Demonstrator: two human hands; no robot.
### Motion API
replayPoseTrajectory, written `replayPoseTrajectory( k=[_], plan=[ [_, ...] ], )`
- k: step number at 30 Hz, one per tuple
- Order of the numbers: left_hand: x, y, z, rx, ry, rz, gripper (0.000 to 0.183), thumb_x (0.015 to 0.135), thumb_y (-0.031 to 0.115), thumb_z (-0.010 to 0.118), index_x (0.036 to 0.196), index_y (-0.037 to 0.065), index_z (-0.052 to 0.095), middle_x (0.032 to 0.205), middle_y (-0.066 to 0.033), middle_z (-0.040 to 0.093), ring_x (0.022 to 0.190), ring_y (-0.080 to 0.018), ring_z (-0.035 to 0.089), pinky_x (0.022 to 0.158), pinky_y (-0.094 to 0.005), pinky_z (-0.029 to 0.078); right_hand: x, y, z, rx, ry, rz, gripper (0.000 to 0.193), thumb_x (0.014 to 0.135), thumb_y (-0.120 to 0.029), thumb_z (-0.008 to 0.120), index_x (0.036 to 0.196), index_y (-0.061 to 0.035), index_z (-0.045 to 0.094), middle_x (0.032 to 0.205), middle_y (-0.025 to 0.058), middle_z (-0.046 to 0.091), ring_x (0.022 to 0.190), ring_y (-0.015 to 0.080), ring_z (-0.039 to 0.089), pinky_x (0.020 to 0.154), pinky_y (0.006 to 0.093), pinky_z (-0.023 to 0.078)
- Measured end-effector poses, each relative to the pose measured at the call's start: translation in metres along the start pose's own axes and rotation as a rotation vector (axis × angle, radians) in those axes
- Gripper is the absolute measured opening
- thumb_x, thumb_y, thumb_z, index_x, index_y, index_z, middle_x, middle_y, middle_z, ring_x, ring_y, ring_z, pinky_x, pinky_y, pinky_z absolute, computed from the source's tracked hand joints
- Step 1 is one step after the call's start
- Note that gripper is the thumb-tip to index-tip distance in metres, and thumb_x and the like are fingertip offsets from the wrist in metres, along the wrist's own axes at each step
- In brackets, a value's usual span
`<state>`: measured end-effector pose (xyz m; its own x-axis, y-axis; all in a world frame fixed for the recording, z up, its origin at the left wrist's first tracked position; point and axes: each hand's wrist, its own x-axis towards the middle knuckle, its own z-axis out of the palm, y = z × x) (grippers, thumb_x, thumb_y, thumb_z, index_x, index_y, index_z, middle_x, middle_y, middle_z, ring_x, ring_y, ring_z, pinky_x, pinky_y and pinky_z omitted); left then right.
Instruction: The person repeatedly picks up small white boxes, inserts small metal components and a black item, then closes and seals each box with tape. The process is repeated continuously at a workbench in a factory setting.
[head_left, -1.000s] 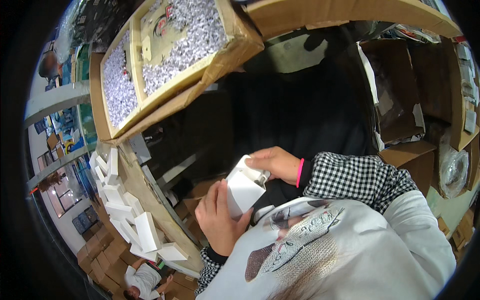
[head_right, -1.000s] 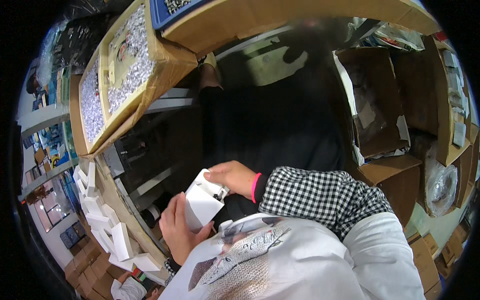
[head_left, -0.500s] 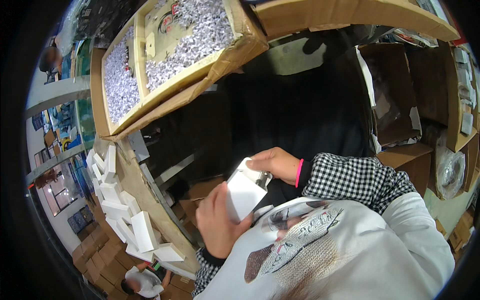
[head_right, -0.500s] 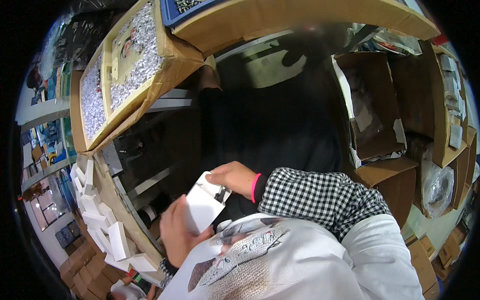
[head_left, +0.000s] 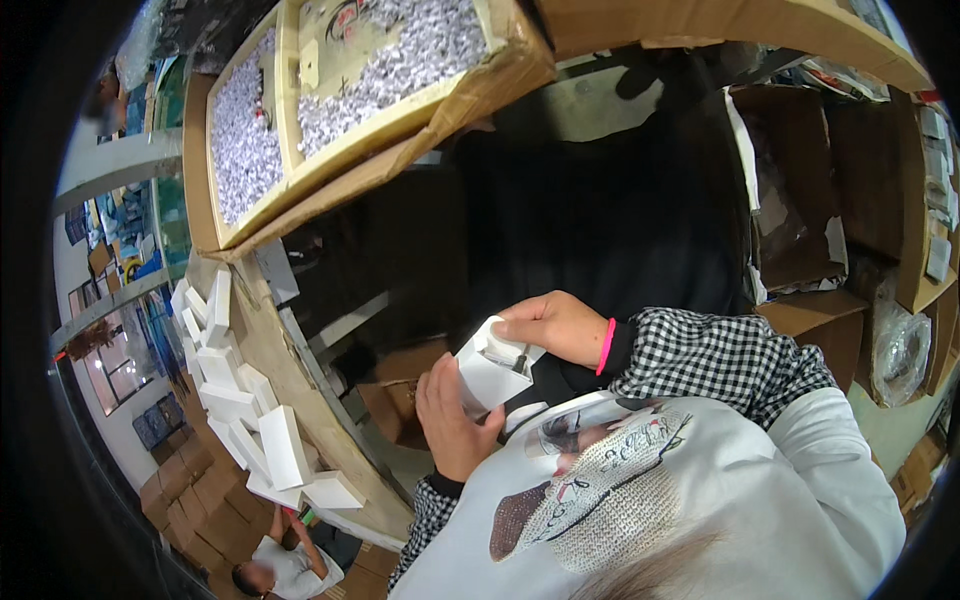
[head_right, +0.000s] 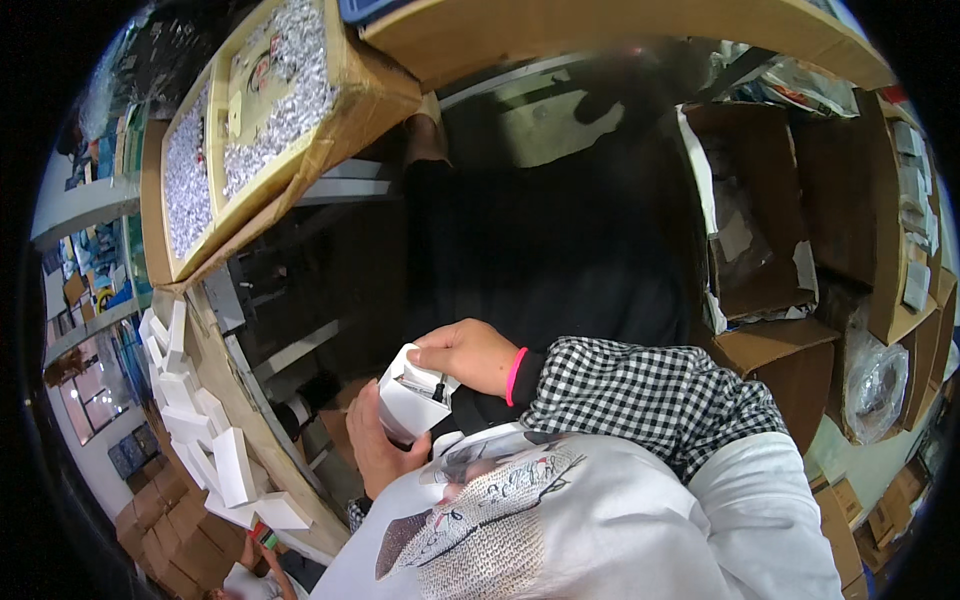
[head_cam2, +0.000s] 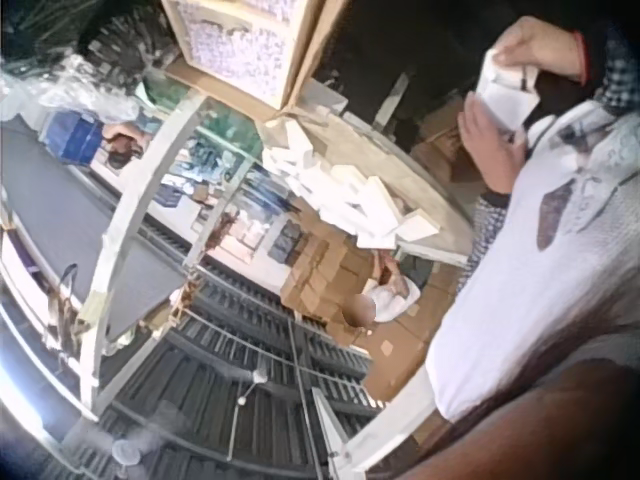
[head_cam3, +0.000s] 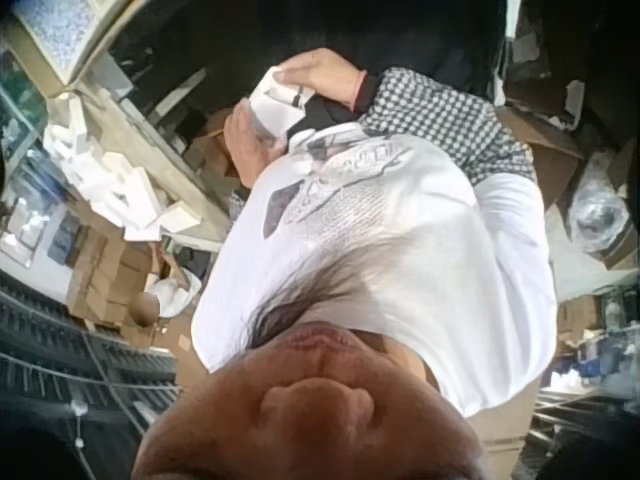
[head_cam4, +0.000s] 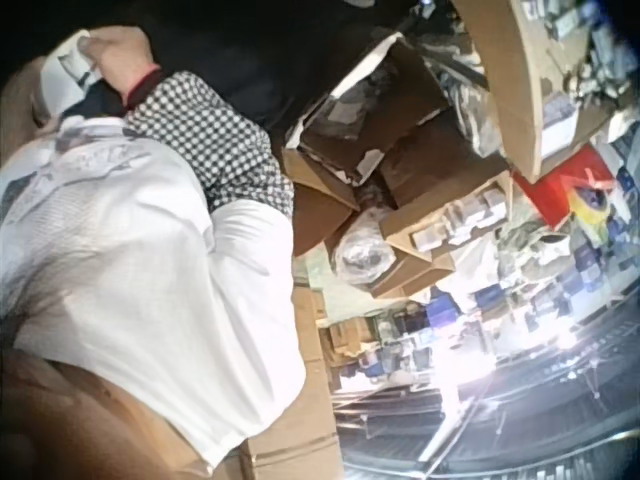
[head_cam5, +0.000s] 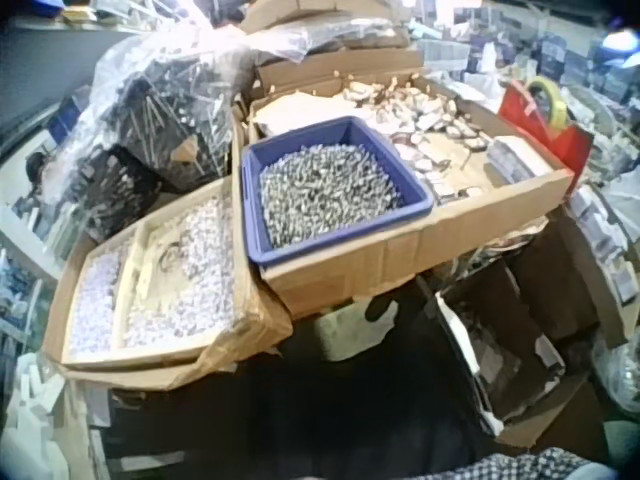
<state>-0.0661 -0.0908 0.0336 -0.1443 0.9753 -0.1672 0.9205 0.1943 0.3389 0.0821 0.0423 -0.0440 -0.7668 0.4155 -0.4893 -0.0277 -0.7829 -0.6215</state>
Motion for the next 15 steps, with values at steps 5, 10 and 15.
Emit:
replayPoseTrajectory(
  k=[5, 10, 15],
  plan=[
    [-0.007, -0.015, 0.020, -0.133, 0.059, -0.029, 0.088, 0.058, 0.006, 0.076, 0.135, 0.002, 0.033, 0.128, -0.0199, 0.043, 0.121, -0.0423, 0.038, 0.102, -0.0506, 0.031, -0.008, -0.004, 0.008, -0.080, 0.007, -0.011, 0.029, 0.089, -0.024, 0.061, 0.104, -0.0002, 0.068, 0.093, 0.0117, 0.071, 0.084, 0.0152, 0.066, 0.076, 0.0264, 0.050],
    [-0.013, -0.024, 0.031, -0.184, 0.111, 0.010, 0.088, 0.058, 0.007, 0.077, 0.134, 0.003, 0.034, 0.130, -0.0195, 0.042, 0.123, -0.0425, 0.037, 0.103, -0.0519, 0.031, -0.017, -0.016, 0.010, -0.139, -0.055, 0.062, 0.028, 0.092, -0.020, 0.060, 0.108, 0.0008, 0.066, 0.100, 0.0098, 0.069, 0.092, 0.0133, 0.063, 0.083, 0.0248, 0.050],
    [-0.016, -0.034, 0.041, -0.225, 0.188, 0.086, 0.091, 0.058, 0.013, 0.082, 0.133, 0.005, 0.031, 0.131, -0.0175, 0.040, 0.124, -0.0418, 0.038, 0.102, -0.0521, 0.032, -0.021, -0.020, 0.016, -0.201, -0.120, -0.028, 0.027, 0.090, -0.024, 0.060, 0.106, -0.0036, 0.068, 0.096, 0.0110, 0.070, 0.086, 0.0158, 0.066, 0.078, 0.0252, 0.050]
  ],
)
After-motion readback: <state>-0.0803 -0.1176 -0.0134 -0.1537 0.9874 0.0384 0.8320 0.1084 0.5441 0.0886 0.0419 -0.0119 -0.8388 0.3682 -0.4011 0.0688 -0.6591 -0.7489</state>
